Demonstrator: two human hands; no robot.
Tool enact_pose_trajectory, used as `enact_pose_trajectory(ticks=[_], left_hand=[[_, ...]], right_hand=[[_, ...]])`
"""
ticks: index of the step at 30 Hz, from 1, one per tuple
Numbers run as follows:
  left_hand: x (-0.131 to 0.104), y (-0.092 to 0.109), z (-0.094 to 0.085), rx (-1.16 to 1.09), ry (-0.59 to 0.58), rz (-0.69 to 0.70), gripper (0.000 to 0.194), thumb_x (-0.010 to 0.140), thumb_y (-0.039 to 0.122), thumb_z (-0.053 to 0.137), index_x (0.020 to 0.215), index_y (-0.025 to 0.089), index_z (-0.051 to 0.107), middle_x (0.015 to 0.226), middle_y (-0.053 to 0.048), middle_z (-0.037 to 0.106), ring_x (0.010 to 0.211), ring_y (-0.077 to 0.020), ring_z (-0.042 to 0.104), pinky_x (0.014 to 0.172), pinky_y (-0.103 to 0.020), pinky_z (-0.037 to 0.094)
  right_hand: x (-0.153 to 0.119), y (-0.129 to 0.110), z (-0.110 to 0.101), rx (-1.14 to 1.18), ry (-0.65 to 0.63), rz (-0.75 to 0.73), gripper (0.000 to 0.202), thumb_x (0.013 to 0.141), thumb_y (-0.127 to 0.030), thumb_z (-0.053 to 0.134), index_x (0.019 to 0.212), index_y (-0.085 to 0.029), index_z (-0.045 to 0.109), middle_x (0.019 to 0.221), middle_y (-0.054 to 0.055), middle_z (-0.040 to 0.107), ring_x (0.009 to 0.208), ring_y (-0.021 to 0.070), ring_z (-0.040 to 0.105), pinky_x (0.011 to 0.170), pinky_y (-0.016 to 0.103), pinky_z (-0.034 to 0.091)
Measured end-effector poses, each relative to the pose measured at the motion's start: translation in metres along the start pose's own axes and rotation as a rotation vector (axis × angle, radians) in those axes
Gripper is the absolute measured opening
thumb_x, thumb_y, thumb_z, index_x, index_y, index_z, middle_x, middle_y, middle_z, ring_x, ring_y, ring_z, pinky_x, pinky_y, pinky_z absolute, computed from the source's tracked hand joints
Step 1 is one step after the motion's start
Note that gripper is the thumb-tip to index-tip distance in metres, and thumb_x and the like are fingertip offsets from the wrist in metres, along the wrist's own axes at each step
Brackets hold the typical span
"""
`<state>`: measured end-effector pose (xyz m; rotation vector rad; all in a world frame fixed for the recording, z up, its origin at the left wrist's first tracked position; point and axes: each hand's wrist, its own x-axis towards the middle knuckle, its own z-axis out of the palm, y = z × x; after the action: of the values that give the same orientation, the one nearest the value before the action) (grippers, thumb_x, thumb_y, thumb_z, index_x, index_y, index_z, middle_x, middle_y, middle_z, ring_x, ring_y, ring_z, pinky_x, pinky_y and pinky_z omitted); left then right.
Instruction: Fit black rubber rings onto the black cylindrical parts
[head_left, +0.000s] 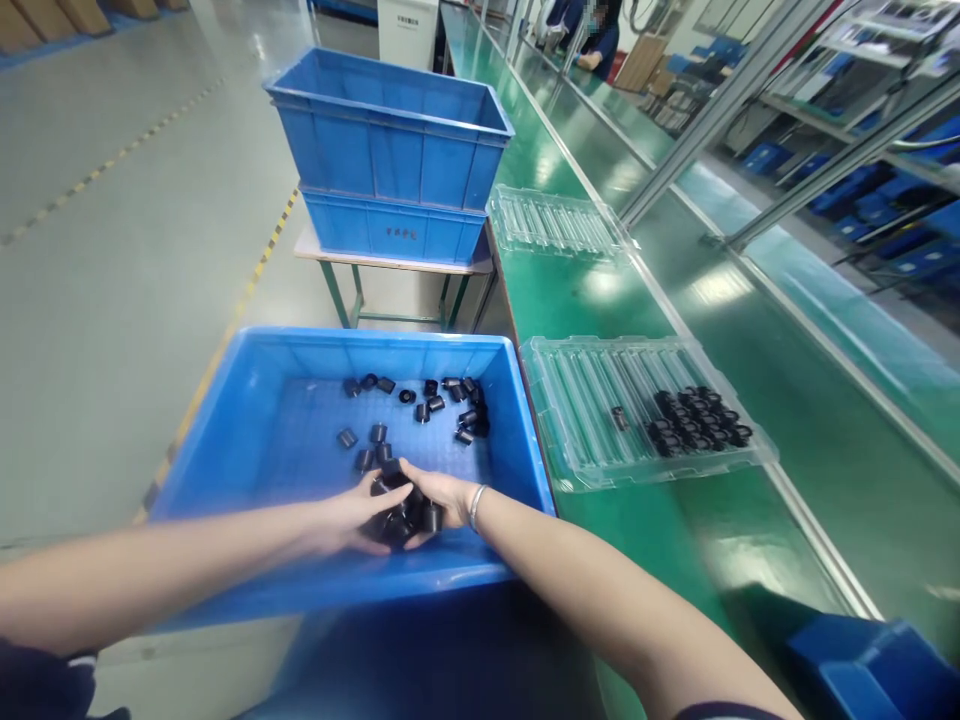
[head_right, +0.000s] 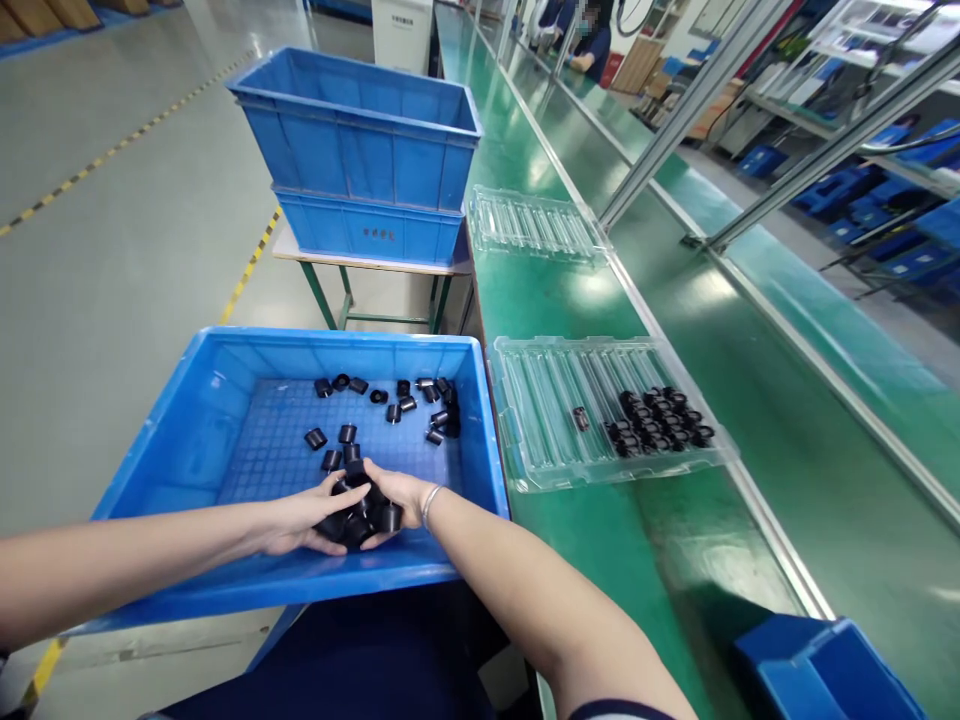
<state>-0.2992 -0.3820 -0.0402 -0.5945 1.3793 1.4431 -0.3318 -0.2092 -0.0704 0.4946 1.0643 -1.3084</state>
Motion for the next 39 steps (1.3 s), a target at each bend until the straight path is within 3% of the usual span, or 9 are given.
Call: enact_pose_trajectory(ticks=[4,9,16,21,26,29,32,35,39], left_hand=[[0.010,-0.001,0.024,-0.090,0.134,0.013,0.079,0.078,0.078,0.052,0.140,0.035,0.031,0.134,-0.016,0.054,0.092,-0.0299,0.071,0.067,-0.045,0.063],[0.025,0.005,0.047,-0.183,0.290,0.128,0.051,0.091,0.066,0.043,0.132,0.037,0.038,0.125,-0.010,0.059,0.075,-0.0218,0.072,0.060,-0.043,0.063],[0.029,0.013,0.060,-0.165,0.437,0.379,0.049,0.093,0.060,0.043,0.134,0.033,0.042,0.123,-0.012,0.060,0.071,-0.0210,0.071,0.054,-0.041,0.063],[0.015,0.035,0.067,-0.072,0.549,0.741,0.046,0.095,0.056,0.043,0.134,0.032,0.047,0.136,-0.010,0.055,0.102,-0.0253,0.067,0.076,-0.040,0.062],[-0.020,0.055,0.097,0.054,0.554,1.108,0.044,0.099,0.047,0.041,0.137,0.028,0.047,0.145,-0.007,0.049,0.132,-0.0239,0.047,0.111,-0.042,0.040],[-0.049,0.054,0.140,0.168,0.476,1.300,0.043,0.099,0.045,0.042,0.138,0.028,0.047,0.146,-0.005,0.047,0.136,-0.0224,0.041,0.117,-0.040,0.029],[-0.068,0.036,0.203,0.368,0.403,1.535,0.043,0.100,0.043,0.041,0.138,0.026,0.048,0.141,-0.007,0.051,0.132,-0.0235,0.045,0.116,-0.041,0.031],[-0.066,-0.002,0.274,0.456,0.170,1.599,0.043,0.101,0.041,0.039,0.140,0.025,0.045,0.140,-0.009,0.051,0.130,-0.0232,0.046,0.113,-0.041,0.034],[-0.039,-0.068,0.354,0.604,-0.150,1.571,0.042,0.101,0.039,0.038,0.141,0.026,0.044,0.136,-0.010,0.053,0.128,-0.0238,0.047,0.112,-0.045,0.035]], right_hand=[[0.003,0.003,0.012,-0.062,0.175,-0.106,0.051,0.095,-0.063,0.032,0.103,-0.019,0.056,0.080,0.006,0.068,0.061,0.0206,0.069,0.048,0.039,0.059],[0.002,0.001,0.019,-0.120,0.512,-0.335,0.036,0.094,-0.050,0.045,0.116,-0.024,0.054,0.094,0.005,0.069,0.068,0.0176,0.069,0.057,0.032,0.058],[-0.023,-0.007,0.025,-0.269,0.796,-0.641,0.030,0.087,-0.045,0.059,0.107,-0.023,0.067,0.090,0.003,0.072,0.083,0.0201,0.069,0.076,0.030,0.055],[-0.059,-0.020,0.036,-0.376,0.929,-0.905,0.028,0.088,-0.042,0.060,0.113,-0.030,0.066,0.103,0.002,0.072,0.097,0.0196,0.066,0.089,0.031,0.051],[-0.121,-0.008,0.053,-0.418,1.094,-1.136,0.036,0.089,-0.041,0.060,0.124,-0.031,0.060,0.119,0.004,0.065,0.108,0.0188,0.063,0.099,0.033,0.046],[-0.170,0.029,0.056,-0.434,1.258,-1.333,0.037,0.091,-0.042,0.058,0.127,-0.032,0.057,0.118,0.002,0.064,0.109,0.0176,0.062,0.100,0.033,0.047],[-0.219,0.091,0.051,-0.374,1.466,-1.445,0.037,0.091,-0.040,0.059,0.128,-0.033,0.056,0.122,0.001,0.062,0.113,0.0165,0.059,0.101,0.030,0.046],[-0.251,0.173,0.037,-0.273,1.680,-1.441,0.037,0.092,-0.037,0.059,0.128,-0.030,0.056,0.123,0.002,0.061,0.114,0.0175,0.058,0.102,0.031,0.046],[-0.260,0.280,0.011,-0.063,1.935,-1.370,0.033,0.093,-0.035,0.056,0.126,-0.027,0.057,0.123,0.005,0.062,0.115,0.0196,0.057,0.103,0.034,0.044]])
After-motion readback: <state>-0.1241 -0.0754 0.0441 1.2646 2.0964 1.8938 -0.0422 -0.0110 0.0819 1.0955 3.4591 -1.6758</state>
